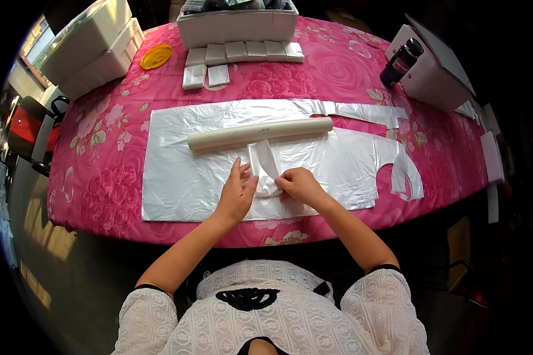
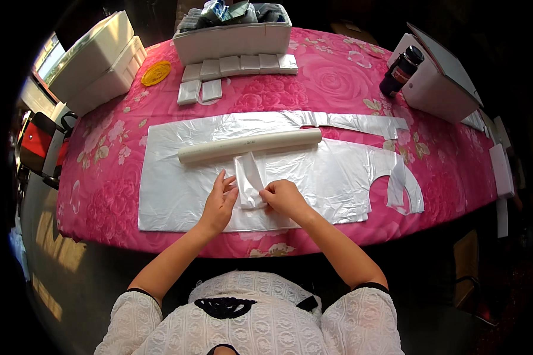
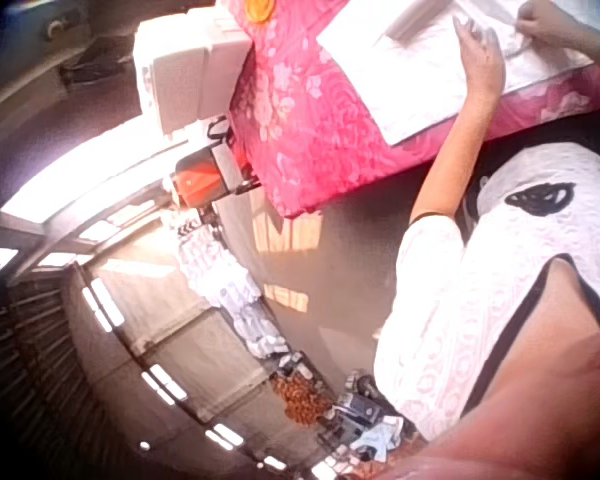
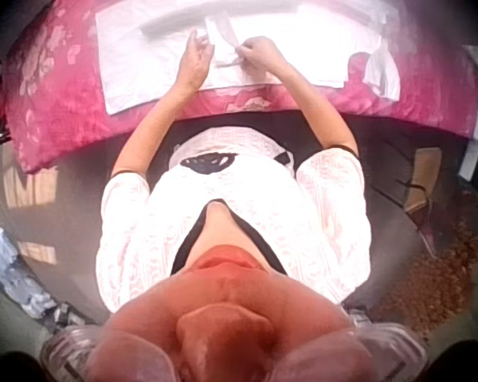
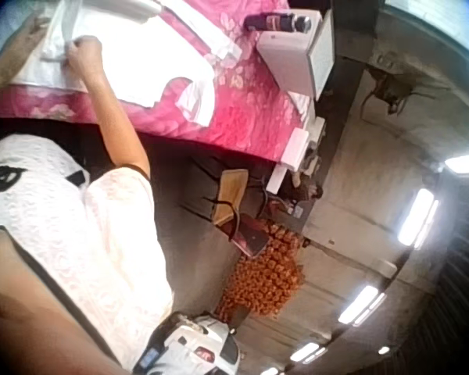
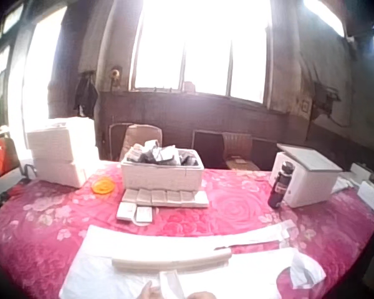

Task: The person wraps small rectangular items in clear plastic film on a pink floral tablecloth. They place an item on the film, fold the film over it, and use a white cylindrical rolling pin to smooth and seal the package. The wrapped items are stacked on the table.

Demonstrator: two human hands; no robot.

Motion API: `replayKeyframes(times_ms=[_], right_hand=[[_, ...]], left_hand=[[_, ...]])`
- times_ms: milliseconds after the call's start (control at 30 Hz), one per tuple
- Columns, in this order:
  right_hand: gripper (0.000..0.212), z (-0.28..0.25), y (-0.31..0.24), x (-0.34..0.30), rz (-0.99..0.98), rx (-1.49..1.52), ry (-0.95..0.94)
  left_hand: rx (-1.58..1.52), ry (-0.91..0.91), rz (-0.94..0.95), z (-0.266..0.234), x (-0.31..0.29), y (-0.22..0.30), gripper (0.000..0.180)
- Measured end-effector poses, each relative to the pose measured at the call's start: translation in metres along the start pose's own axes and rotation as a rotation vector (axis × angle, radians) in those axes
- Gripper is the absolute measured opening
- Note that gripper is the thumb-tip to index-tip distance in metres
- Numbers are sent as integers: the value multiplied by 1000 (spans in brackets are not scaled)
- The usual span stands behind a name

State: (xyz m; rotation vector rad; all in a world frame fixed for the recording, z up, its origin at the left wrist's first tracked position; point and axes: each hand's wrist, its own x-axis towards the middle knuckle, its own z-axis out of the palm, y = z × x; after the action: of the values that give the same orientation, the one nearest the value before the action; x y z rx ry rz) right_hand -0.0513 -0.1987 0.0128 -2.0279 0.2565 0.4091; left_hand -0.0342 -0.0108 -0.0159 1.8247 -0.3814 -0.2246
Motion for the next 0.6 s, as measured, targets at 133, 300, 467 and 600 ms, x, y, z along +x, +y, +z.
replayKeyframes(times_ms=[133,300,467,600], right_hand=[[25,0,0,5,59,67,-36],[23,0,4,7,72,67,-25],[22,1,-2,1,101,90,1],[19,5,3,-6,-18,-49,90]], left_hand=[[389,-82,367,2,-10,5,70],[774,-281,456,19,-23,9,79],[881,-342,352,22,-35,-1,89],[963,-359,306,24,-35,2,91]])
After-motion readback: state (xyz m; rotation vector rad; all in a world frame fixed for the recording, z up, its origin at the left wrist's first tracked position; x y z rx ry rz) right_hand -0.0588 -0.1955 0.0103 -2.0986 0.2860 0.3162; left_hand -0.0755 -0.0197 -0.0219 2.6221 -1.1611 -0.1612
